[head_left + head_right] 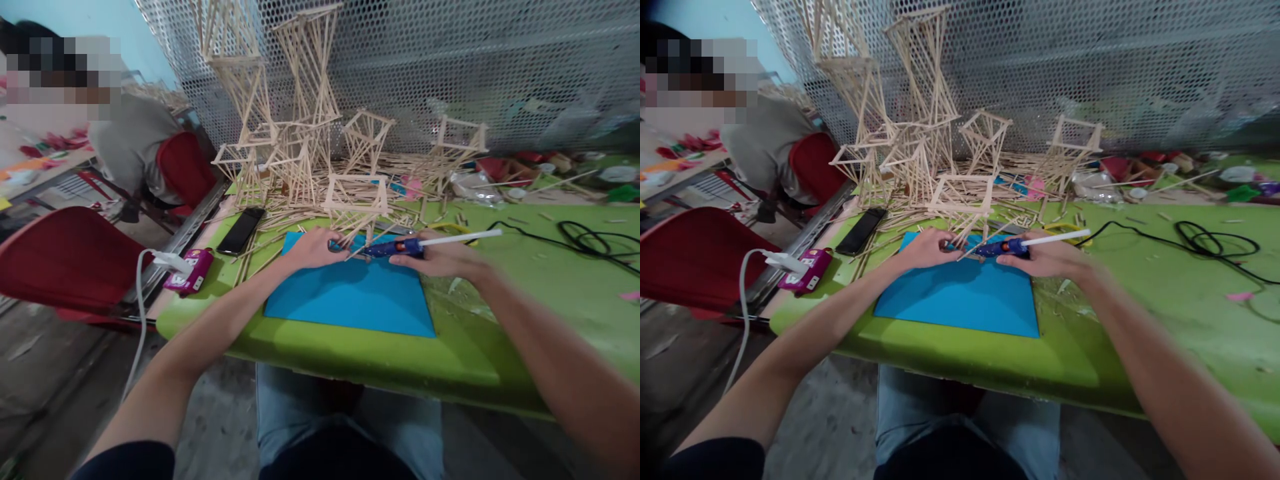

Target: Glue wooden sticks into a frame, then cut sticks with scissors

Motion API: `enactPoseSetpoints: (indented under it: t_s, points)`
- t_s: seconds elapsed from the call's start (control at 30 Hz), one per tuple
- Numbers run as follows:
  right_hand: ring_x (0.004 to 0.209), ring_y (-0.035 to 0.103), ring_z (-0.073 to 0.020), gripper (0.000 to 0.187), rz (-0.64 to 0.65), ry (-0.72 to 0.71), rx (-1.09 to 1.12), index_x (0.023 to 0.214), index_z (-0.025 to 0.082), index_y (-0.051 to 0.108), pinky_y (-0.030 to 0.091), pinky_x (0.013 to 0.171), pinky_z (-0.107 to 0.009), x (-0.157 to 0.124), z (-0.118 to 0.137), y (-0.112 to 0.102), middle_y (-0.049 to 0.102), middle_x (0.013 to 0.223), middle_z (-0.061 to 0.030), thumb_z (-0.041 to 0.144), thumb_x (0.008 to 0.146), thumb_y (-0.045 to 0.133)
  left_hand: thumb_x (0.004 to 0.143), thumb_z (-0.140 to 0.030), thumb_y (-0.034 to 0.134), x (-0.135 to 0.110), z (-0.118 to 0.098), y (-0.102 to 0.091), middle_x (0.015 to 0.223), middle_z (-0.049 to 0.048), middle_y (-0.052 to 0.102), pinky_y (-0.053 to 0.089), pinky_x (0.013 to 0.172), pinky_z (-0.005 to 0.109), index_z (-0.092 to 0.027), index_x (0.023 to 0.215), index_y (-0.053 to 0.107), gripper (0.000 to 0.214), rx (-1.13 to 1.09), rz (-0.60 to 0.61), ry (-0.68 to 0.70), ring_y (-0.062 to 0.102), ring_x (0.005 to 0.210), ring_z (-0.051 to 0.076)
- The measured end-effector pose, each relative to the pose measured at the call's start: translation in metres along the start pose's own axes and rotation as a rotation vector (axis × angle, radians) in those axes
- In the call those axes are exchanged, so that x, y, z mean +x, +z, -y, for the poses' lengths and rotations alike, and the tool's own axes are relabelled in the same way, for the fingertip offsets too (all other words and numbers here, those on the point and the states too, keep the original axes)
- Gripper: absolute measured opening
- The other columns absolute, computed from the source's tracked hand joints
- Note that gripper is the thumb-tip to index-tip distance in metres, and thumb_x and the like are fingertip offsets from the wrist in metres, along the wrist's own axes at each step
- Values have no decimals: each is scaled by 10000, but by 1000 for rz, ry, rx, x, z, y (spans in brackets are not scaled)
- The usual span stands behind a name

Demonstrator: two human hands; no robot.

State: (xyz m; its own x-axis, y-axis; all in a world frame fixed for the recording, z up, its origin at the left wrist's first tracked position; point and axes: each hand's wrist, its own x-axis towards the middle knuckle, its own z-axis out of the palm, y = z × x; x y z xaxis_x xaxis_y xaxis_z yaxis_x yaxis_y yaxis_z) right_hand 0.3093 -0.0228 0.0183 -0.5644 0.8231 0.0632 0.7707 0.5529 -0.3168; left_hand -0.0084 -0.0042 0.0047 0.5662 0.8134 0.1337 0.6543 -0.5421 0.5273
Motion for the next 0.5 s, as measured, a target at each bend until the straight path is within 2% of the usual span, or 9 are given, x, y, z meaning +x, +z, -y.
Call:
enactPoseSetpoints:
  t_s: [0.07,0.13,0.33,0.5]
  points:
    - [688,657,-227,539,-13,-32,13,1094,247,833,486,610,-319,2,-5,5,757,778,-55,693,993,547,941,-441,663,-2,-2,-4,787,19,768,394,651,264,-197,959,837,300,-4,-36,18,639,670,141]
    - [708,664,-245,540,-36,-56,12,1056,257,840,506,640,-337,3,-9,10,755,772,-59,702,987,543,953,-483,660,-4,-4,-7,842,30,787,420,678,266,-182,942,825,343,-28,-58,24,657,698,142]
    - [840,702,-328,571,-25,-21,5,867,257,820,559,772,-425,7,-13,19,764,814,-104,759,945,558,914,-616,708,-3,1,-5,947,37,816,461,687,268,-197,996,828,444,-58,-48,-21,692,743,160]
    - [806,697,-336,577,-1,-33,29,904,236,822,546,750,-445,7,-11,17,769,834,-125,742,956,549,905,-636,719,-2,3,-6,953,36,824,473,690,262,-213,1032,842,458,-31,-48,-27,712,772,171]
